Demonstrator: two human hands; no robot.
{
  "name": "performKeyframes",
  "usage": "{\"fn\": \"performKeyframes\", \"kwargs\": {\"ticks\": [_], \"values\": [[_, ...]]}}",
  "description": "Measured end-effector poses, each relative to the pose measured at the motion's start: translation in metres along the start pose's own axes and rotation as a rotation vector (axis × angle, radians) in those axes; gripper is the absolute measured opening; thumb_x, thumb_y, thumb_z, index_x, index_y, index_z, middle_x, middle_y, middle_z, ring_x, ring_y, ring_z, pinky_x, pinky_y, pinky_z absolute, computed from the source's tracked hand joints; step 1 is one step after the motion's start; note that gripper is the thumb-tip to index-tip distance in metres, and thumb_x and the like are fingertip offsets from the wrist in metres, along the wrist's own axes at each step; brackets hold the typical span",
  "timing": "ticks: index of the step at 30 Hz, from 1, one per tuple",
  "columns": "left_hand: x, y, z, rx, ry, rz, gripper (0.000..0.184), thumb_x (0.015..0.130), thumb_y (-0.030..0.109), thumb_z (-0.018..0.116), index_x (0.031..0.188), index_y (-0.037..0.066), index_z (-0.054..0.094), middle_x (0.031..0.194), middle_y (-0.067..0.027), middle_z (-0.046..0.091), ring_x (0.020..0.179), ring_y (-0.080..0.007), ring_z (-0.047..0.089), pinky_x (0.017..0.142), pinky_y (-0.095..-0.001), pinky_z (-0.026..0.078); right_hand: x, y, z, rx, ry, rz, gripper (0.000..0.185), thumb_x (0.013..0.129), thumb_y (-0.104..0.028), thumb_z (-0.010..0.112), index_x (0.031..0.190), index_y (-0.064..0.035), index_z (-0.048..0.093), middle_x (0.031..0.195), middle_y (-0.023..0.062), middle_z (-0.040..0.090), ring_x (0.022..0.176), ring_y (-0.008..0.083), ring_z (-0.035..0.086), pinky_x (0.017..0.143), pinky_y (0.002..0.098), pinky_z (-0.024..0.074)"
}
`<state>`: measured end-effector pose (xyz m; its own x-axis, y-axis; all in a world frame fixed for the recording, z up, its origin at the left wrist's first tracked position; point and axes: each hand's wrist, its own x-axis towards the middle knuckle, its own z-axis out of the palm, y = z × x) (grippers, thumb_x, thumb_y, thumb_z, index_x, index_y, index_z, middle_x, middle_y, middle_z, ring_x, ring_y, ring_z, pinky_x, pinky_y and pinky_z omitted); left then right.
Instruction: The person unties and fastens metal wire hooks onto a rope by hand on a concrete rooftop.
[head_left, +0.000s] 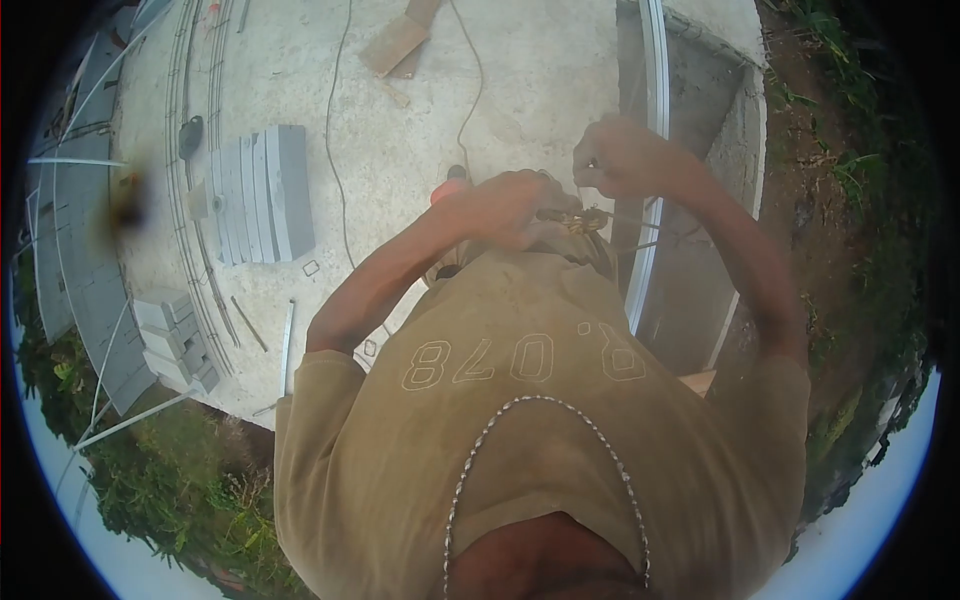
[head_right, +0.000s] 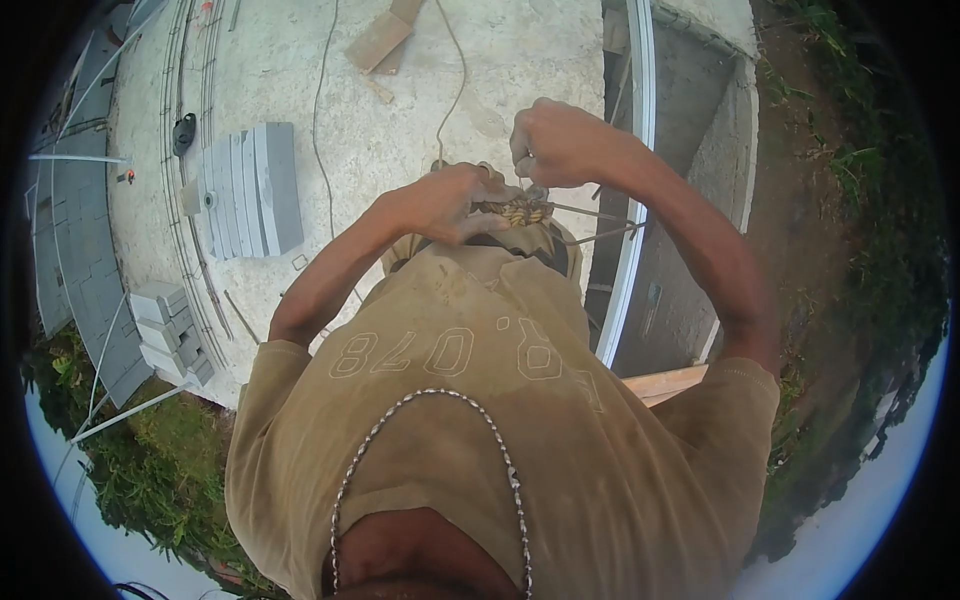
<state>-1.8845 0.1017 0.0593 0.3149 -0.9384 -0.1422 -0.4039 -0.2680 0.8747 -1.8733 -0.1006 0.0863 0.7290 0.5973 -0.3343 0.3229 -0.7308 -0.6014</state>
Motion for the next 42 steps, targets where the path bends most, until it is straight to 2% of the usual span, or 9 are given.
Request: {"fn": "performKeyframes", "kwargs": {"ticks": [8, 16, 18, 20, 25, 29, 34, 37, 42], "values": [[-0.012, 0.002, 0.026, -0.586, 0.142, 0.238, 0.035, 0.075, 0.019, 0.061, 0.106, 0.002, 0.060, 0.079, -0.0108, 0.061, 0.080, -0.0205, 0.053, 0.070, -0.0314, 0.042, 0.000, 0.001, -0.014, 0.550, -0.622, 0.261, 0.014, 0.069, -0.012, 0.065, 0.074, 0.0006, 0.067, 0.055, 0.0016, 0.057, 0.053, 0.0081, 0.050, 0.049, 0.0265, 0.0367], [-0.032, 0.012, 0.007, -0.516, 0.341, 0.153, 0.043, 0.070, 0.024, 0.072, 0.102, -0.004, 0.061, 0.073, -0.0058, 0.058, 0.065, -0.0107, 0.050, 0.059, -0.0245, 0.037, 0.023, -0.017, -0.034, 0.529, -0.372, 0.107, 0.016, 0.069, -0.014, 0.067, 0.076, 0.0004, 0.067, 0.063, 0.0032, 0.062, 0.057, 0.0087, 0.053, 0.053, 0.0242, 0.0391], [-0.037, 0.010, 0.015, -0.650, 0.467, -0.009, 0.028, 0.071, 0.021, 0.068, 0.093, 0.002, 0.065, 0.077, -0.0049, 0.060, 0.077, -0.0114, 0.052, 0.069, -0.0259, 0.040, 0.027, 0.005, -0.012, 0.655, -0.376, 0.129, 0.021, 0.070, -0.020, 0.070, 0.077, -0.0009, 0.068, 0.058, -0.0023, 0.055, 0.046, 0.0044, 0.038, 0.041, 0.0231, 0.0273], [-0.032, 0.010, 0.021, -0.864, 0.691, 0.058, 0.043, 0.075, 0.037, 0.068, 0.092, -0.001, 0.060, 0.067, 0.0027, 0.052, 0.057, -0.0051, 0.043, 0.051, -0.0199, 0.031, 0.025, 0.016, 0.005, 0.769, -0.284, 0.130, 0.021, 0.073, -0.023, 0.068, 0.076, -0.0012, 0.068, 0.055, -0.0041, 0.048, 0.044, 0.0040, 0.033, 0.039, 0.0228, 0.0233], [-0.021, -0.014, 0.039, -1.164, 0.914, -0.032, 0.034, 0.086, 0.036, 0.055, 0.092, 0.003, 0.056, 0.065, 0.0060, 0.044, 0.059, -0.0013, 0.037, 0.052, -0.0165, 0.029, 0.012, 0.005, 0.059, 1.415, -0.004, 0.327, 0.023, 0.081, -0.020, 0.060, 0.078, 0.0026, 0.059, 0.051, -0.0083, 0.030, 0.042, 0.0029, 0.024, 0.038, 0.0212, 0.0173], [-0.018, -0.050, 0.052, -0.421, 0.999, -0.038, 0.027, 0.083, 0.023, 0.059, 0.098, 0.001, 0.056, 0.075, -0.0053, 0.054, 0.071, -0.0159, 0.048, 0.066, -0.0290, 0.039, 0.009, -0.028, 0.055, 0.817, 0.191, 0.353, 0.022, 0.078, -0.018, 0.062, 0.082, 0.0030, 0.067, 0.053, -0.0029, 0.045, 0.047, 0.0050, 0.037, 0.043, 0.0237, 0.0278], [-0.020, -0.026, 0.030, -0.358, 1.125, 0.126, 0.029, 0.080, 0.022, 0.062, 0.099, 0.001, 0.056, 0.074, -0.0099, 0.056, 0.068, -0.0186, 0.051, 0.061, -0.0308, 0.040, 0.013, -0.043, 0.052, 0.506, 0.270, 0.169, 0.024, 0.079, -0.019, 0.062, 0.083, 0.0038, 0.066, 0.057, 0.0020, 0.053, 0.056, 0.0080, 0.045, 0.053, 0.0278, 0.0373], [-0.017, -0.027, 0.026, -0.225, 0.891, -0.013, 0.029, 0.079, 0.025, 0.065, 0.093, 0.002, 0.056, 0.067, -0.0100, 0.054, 0.060, -0.0171, 0.051, 0.054, -0.0308, 0.040, 0.013, -0.035, 0.060, 0.600, 0.303, 0.104, 0.023, 0.079, -0.019, 0.061, 0.083, 0.0030, 0.065, 0.063, 0.0087, 0.061, 0.058, 0.0109, 0.052, 0.056, 0.0293, 0.0415], [0.002, -0.034, 0.030, -0.257, 1.174, -0.178, 0.030, 0.081, 0.030, 0.061, 0.073, 0.004, 0.048, 0.053, -0.0063, 0.047, 0.048, -0.0152, 0.046, 0.047, -0.0288, 0.038, 0.004, -0.031, 0.057, 0.205, 0.514, 0.042, 0.017, 0.078, -0.013, 0.061, 0.085, 0.0016, 0.065, 0.076, 0.0158, 0.065, 0.063, 0.0132, 0.060, 0.057, 0.0295, 0.0451]]}}
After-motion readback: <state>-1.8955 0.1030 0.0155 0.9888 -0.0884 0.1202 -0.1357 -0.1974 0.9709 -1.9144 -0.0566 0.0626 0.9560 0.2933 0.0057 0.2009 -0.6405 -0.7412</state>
